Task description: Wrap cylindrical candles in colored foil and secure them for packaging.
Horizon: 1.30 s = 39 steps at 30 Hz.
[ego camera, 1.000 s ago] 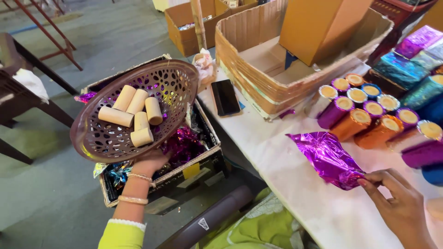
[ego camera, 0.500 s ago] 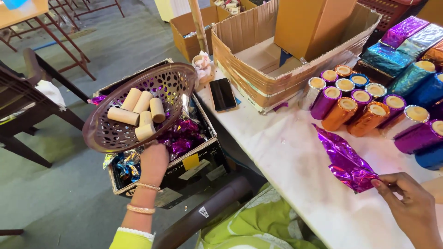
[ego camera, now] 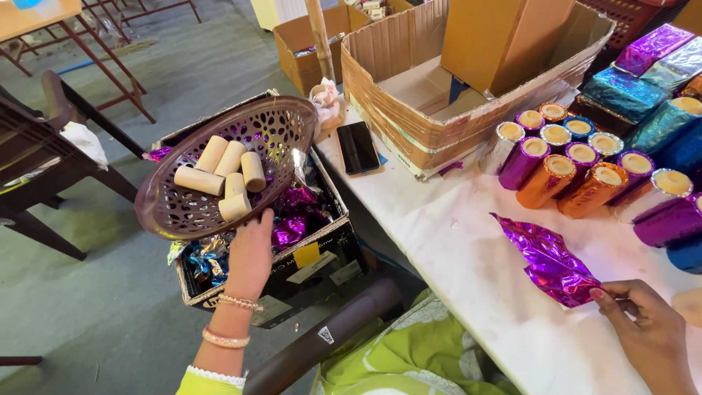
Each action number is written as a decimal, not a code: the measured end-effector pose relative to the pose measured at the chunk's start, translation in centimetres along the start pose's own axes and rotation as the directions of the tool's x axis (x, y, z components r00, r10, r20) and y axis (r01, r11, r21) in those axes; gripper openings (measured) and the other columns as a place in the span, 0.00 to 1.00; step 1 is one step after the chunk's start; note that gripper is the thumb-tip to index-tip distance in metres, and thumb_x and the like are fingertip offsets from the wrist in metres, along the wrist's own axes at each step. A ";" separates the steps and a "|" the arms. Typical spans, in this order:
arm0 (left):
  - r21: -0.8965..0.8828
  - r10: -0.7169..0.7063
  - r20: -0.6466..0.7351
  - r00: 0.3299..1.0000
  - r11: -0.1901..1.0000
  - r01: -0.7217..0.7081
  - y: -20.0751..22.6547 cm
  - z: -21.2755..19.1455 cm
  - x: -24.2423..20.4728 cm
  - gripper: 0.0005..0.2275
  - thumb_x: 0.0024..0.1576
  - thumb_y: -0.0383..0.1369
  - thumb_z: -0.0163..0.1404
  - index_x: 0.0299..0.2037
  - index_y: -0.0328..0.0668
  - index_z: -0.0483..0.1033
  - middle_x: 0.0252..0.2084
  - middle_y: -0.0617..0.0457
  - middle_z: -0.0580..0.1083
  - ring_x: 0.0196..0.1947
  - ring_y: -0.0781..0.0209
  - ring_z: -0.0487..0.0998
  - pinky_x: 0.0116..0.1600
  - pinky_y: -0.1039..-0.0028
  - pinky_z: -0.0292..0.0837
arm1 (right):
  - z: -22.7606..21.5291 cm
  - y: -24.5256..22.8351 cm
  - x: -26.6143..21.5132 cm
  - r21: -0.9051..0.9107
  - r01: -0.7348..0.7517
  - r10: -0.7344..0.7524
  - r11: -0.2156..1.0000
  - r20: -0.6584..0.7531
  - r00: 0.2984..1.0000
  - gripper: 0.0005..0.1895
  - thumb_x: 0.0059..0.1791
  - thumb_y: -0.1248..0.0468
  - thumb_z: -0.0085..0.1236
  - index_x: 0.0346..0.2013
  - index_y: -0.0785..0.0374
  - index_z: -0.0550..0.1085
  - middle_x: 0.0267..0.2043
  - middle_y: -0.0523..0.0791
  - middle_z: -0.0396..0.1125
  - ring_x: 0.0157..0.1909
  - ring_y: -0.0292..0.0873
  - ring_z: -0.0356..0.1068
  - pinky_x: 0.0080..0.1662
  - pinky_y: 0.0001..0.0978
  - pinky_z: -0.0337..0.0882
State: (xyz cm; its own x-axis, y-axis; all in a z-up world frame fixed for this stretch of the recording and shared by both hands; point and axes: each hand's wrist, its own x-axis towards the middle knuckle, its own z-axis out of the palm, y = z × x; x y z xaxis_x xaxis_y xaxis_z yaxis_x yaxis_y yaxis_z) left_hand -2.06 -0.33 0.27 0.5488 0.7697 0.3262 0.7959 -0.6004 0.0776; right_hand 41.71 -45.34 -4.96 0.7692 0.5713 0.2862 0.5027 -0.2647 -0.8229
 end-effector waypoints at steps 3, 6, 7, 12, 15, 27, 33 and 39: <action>-0.012 0.111 -0.053 0.992 0.994 -0.112 -1.0 2.5 0.2 0.15 0.54 0.24 0.46 0.51 0.36 0.71 0.41 0.39 0.74 0.44 0.36 0.76 0.53 0.53 0.72 | 0.1 0.5 0.1 0.010 -0.003 0.003 1.000 0.010 1.000 0.09 0.52 0.69 0.60 0.45 0.71 0.76 0.34 0.44 0.70 0.36 0.34 0.66 0.41 0.25 0.67; -0.095 0.304 0.061 0.951 0.950 -0.297 -2.7 4.8 0.4 0.13 0.59 0.33 0.41 0.49 0.37 0.73 0.44 0.39 0.74 0.49 0.36 0.74 0.60 0.53 0.67 | 0.2 0.8 -0.1 0.004 -0.007 0.007 1.000 0.014 1.000 0.09 0.52 0.69 0.60 0.44 0.72 0.76 0.34 0.44 0.70 0.37 0.34 0.67 0.42 0.25 0.68; -0.161 0.364 0.269 0.892 0.930 -0.330 -3.3 5.2 0.3 0.18 0.67 0.39 0.35 0.54 0.37 0.73 0.49 0.38 0.74 0.53 0.37 0.73 0.61 0.54 0.66 | 0.3 0.9 -0.2 0.003 -0.006 0.006 1.000 0.009 1.000 0.08 0.52 0.69 0.60 0.44 0.72 0.76 0.35 0.44 0.70 0.37 0.34 0.67 0.42 0.25 0.68; -0.135 -0.129 0.695 0.707 0.943 0.304 -7.5 7.7 4.3 0.39 0.63 0.64 0.22 0.64 0.39 0.69 0.68 0.38 0.66 0.69 0.41 0.66 0.73 0.61 0.58 | 0.5 0.5 -0.2 0.034 -0.012 0.012 0.999 -0.003 1.000 0.08 0.52 0.69 0.60 0.44 0.72 0.76 0.36 0.44 0.71 0.37 0.34 0.66 0.42 0.24 0.67; -0.071 -0.196 0.706 0.680 0.936 0.344 -9.3 11.2 6.2 0.40 0.60 0.65 0.24 0.69 0.43 0.65 0.73 0.42 0.61 0.73 0.44 0.60 0.75 0.62 0.53 | 0.8 0.6 -0.3 0.042 0.007 -0.007 0.999 0.004 1.000 0.09 0.52 0.69 0.60 0.45 0.71 0.76 0.36 0.43 0.71 0.37 0.33 0.66 0.42 0.24 0.67; -0.104 -0.070 0.434 0.898 0.987 0.127 -5.7 6.2 3.4 0.20 0.61 0.45 0.45 0.49 0.34 0.76 0.52 0.32 0.76 0.54 0.35 0.76 0.61 0.52 0.69 | 0.6 0.1 -0.2 -0.006 0.012 -0.012 1.000 0.003 1.000 0.09 0.51 0.68 0.61 0.44 0.70 0.77 0.37 0.43 0.71 0.35 0.34 0.66 0.41 0.25 0.68; 0.023 -0.047 0.221 0.974 0.999 0.043 -1.0 -0.7 2.2 0.12 0.62 0.39 0.48 0.39 0.39 0.79 0.40 0.39 0.79 0.41 0.37 0.80 0.48 0.52 0.76 | 0.6 0.6 -0.2 0.043 -0.058 0.059 0.997 -0.009 0.998 0.09 0.52 0.68 0.60 0.45 0.71 0.76 0.34 0.44 0.71 0.35 0.34 0.66 0.40 0.25 0.68; -0.168 0.138 0.105 0.985 0.978 -0.120 2.1 -1.9 2.2 0.13 0.62 0.40 0.46 0.42 0.37 0.76 0.42 0.40 0.77 0.44 0.38 0.79 0.49 0.53 0.75 | 0.5 0.4 -0.2 0.062 -0.072 0.072 0.996 -0.007 0.997 0.09 0.52 0.68 0.60 0.45 0.71 0.76 0.34 0.44 0.70 0.35 0.34 0.66 0.40 0.25 0.67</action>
State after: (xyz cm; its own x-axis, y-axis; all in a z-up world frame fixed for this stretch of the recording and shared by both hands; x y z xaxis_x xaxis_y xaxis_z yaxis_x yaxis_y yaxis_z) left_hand 0.33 -0.35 2.91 0.6774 0.6977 0.2333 0.6702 -0.7160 0.1954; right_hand 41.57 -45.16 -5.62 0.8064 0.5450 0.2296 0.4210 -0.2563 -0.8701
